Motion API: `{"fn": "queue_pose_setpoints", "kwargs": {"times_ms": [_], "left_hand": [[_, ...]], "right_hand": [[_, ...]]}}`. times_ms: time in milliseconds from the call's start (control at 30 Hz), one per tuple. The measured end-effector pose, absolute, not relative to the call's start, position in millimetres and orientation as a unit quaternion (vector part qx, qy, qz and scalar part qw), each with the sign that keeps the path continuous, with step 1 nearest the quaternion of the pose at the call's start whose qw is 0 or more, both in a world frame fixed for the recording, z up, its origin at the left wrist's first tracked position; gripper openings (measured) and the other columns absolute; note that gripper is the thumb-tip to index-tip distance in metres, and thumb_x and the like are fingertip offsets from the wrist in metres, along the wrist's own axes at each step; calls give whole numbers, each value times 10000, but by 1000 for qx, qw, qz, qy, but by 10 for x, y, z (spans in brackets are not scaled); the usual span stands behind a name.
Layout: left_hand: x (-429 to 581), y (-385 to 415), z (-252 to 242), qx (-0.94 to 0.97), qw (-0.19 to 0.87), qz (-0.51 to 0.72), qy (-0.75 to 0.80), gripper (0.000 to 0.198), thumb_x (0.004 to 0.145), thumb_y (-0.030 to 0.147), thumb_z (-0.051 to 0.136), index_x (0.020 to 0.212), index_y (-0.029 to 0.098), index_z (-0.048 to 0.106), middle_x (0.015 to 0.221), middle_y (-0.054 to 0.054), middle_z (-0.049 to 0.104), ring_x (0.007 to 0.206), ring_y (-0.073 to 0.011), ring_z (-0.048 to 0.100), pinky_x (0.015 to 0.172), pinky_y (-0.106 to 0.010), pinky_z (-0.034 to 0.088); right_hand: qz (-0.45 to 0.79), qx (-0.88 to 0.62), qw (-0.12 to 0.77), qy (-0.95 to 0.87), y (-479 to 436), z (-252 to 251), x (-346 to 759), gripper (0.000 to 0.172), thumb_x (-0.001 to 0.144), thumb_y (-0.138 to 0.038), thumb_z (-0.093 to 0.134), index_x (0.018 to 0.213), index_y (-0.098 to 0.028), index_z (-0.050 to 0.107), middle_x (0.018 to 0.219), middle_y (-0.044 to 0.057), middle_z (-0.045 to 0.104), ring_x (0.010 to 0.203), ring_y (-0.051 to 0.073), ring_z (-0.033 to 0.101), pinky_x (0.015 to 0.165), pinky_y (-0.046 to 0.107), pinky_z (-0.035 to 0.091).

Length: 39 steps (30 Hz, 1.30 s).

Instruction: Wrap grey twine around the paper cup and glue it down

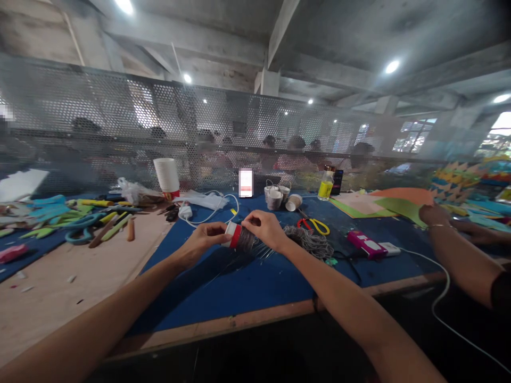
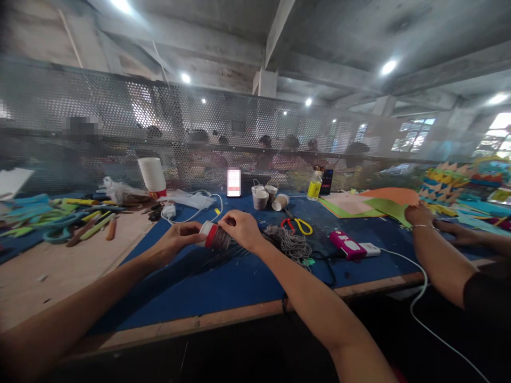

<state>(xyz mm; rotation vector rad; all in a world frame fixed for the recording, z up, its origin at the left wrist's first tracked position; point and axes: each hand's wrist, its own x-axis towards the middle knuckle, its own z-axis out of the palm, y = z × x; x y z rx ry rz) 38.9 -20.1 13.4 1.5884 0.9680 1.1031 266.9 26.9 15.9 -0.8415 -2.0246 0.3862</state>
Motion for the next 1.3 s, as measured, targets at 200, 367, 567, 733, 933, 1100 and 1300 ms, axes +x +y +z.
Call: {"fn": "queue_pose_setpoints", "kwargs": {"times_ms": [200, 367, 567, 733, 933, 1100, 1300], "left_hand": [[404, -213, 150, 649, 471, 448, 395, 202, 742, 377, 834, 808, 192, 785, 801, -48, 762, 729, -196, 650, 752, -328, 481], [403, -218, 152, 648, 479, 446, 389, 181, 750, 351, 839, 809, 188, 789, 798, -50, 759, 738, -188, 638, 761, -319, 468], [400, -211, 141, 652, 474, 446, 389, 170, 756, 359, 836, 808, 202, 795, 793, -41, 752, 733, -187, 635, 760, -321, 476], [384, -188, 104, 655, 470, 446, 389, 191, 752, 381, 840, 828, 211, 800, 812, -46, 762, 740, -200, 651, 757, -330, 495], [369, -170, 91, 649, 474, 447, 393, 208, 742, 379, 857, 826, 200, 791, 792, -20, 750, 737, -183, 638, 755, -305, 484], [359, -155, 95, 650, 474, 450, 388, 203, 753, 384, 851, 826, 204, 791, 814, -23, 762, 764, -190, 645, 788, -314, 484], [361, -159, 129, 649, 441, 476, 398, 216, 745, 410, 852, 819, 211, 808, 826, -43, 762, 792, -218, 654, 820, -350, 495]], "right_hand": [[159, -339, 442, -815, 303, 135, 2667, 164, 922, -305, 714, 808, -187, 722, 753, -1, 694, 678, 128, 582, 665, 245, 416], [166, -339, 443, -813, 302, 125, 2663, 163, 914, -293, 711, 791, -187, 710, 737, -8, 680, 676, 126, 580, 664, 241, 414], [174, -346, 438, -812, 297, 131, 2658, 169, 908, -296, 704, 779, -187, 704, 729, -8, 675, 672, 129, 586, 662, 246, 411], [179, -357, 432, -809, 302, 126, 2652, 167, 898, -293, 708, 769, -188, 704, 717, -9, 671, 663, 129, 575, 659, 244, 409], [192, -366, 426, -805, 309, 110, 2646, 171, 894, -310, 710, 779, -183, 708, 738, -7, 691, 693, 132, 595, 673, 239, 411], [208, -357, 438, -798, 326, 113, 2661, 180, 927, -346, 685, 854, -187, 727, 804, -1, 719, 740, 140, 628, 726, 246, 442], [178, -359, 470, -787, 310, 189, 2714, 280, 1014, -419, 588, 969, -184, 734, 954, 44, 714, 852, 157, 630, 839, 274, 465]]}}
